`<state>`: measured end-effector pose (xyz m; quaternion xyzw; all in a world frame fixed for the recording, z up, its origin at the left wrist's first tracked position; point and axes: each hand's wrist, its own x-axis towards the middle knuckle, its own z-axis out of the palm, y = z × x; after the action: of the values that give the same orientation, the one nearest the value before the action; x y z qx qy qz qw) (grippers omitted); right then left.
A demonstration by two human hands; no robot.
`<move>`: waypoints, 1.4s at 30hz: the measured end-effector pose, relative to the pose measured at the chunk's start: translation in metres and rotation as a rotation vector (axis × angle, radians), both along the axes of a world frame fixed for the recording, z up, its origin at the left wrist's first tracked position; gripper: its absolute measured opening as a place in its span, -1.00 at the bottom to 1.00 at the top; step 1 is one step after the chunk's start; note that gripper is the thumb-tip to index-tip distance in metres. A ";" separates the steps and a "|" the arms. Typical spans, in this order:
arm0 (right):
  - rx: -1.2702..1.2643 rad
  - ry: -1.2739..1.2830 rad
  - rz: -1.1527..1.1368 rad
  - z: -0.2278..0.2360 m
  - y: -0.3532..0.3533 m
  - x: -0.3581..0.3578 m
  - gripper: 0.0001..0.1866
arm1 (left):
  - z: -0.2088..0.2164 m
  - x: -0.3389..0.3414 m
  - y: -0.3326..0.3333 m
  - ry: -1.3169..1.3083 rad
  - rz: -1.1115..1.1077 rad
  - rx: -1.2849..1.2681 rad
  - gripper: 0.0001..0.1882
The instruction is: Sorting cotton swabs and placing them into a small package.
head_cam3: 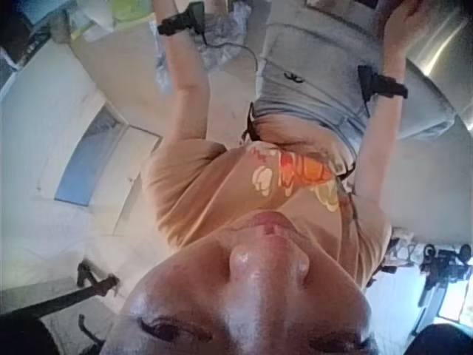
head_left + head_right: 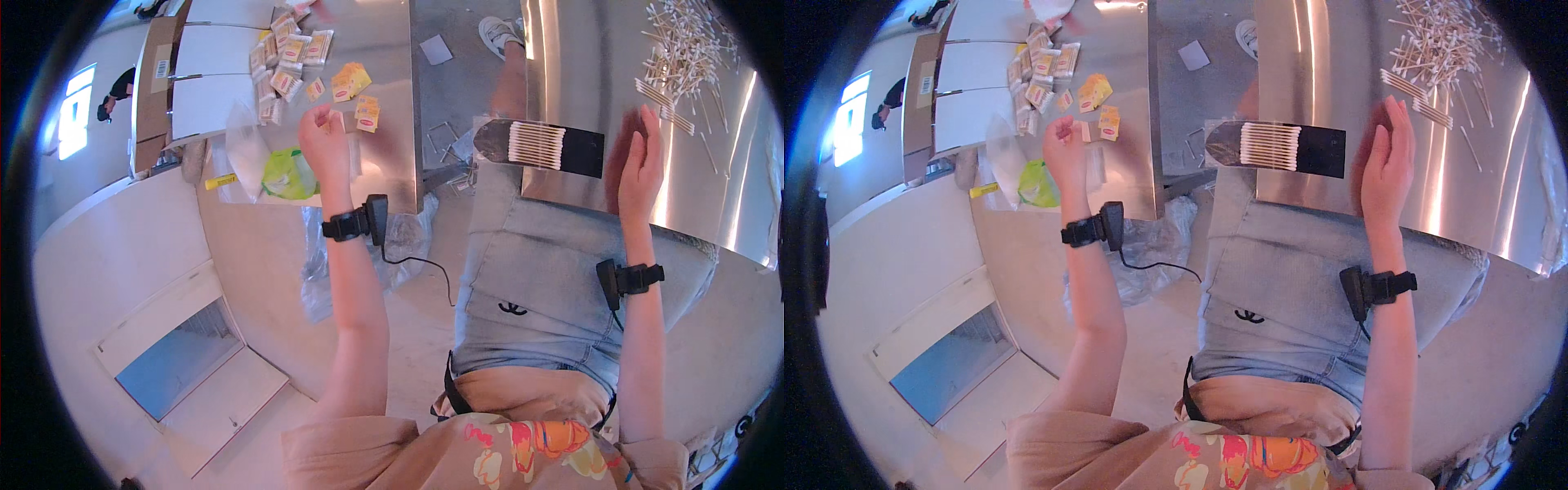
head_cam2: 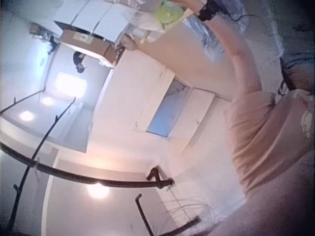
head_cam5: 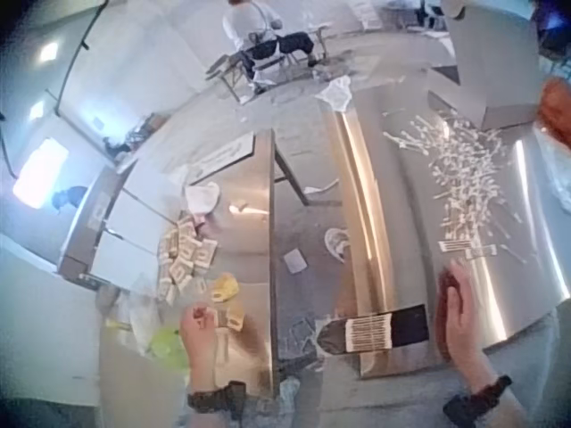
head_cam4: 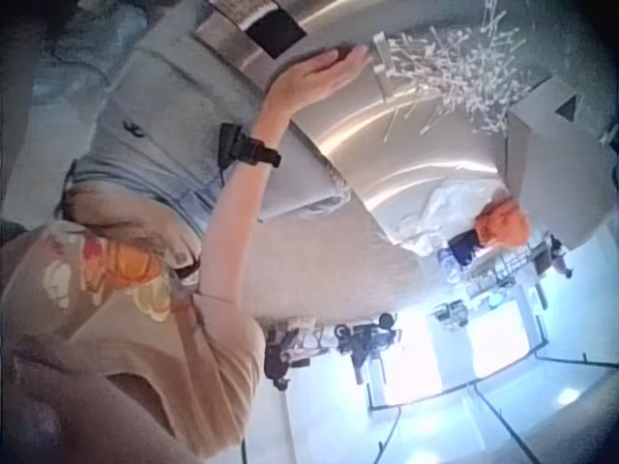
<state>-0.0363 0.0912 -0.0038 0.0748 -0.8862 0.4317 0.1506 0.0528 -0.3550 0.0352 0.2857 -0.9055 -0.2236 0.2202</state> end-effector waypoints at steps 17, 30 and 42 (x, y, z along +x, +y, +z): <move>0.084 0.053 0.071 -0.001 -0.005 -0.002 -0.68 | -0.005 -0.016 0.028 -0.498 0.058 -0.189 -0.53; 0.084 0.036 0.067 -0.001 -0.006 -0.002 -0.68 | 0.006 0.000 0.036 -0.394 0.124 -0.199 -0.77; 0.004 0.013 0.043 0.009 0.001 0.003 -0.64 | 0.026 0.011 0.076 -0.099 0.019 0.170 -0.71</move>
<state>-0.0335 0.0923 0.0056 0.0972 -0.8843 0.4325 0.1470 0.0639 -0.2789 0.0616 0.3226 -0.8902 -0.2831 0.1525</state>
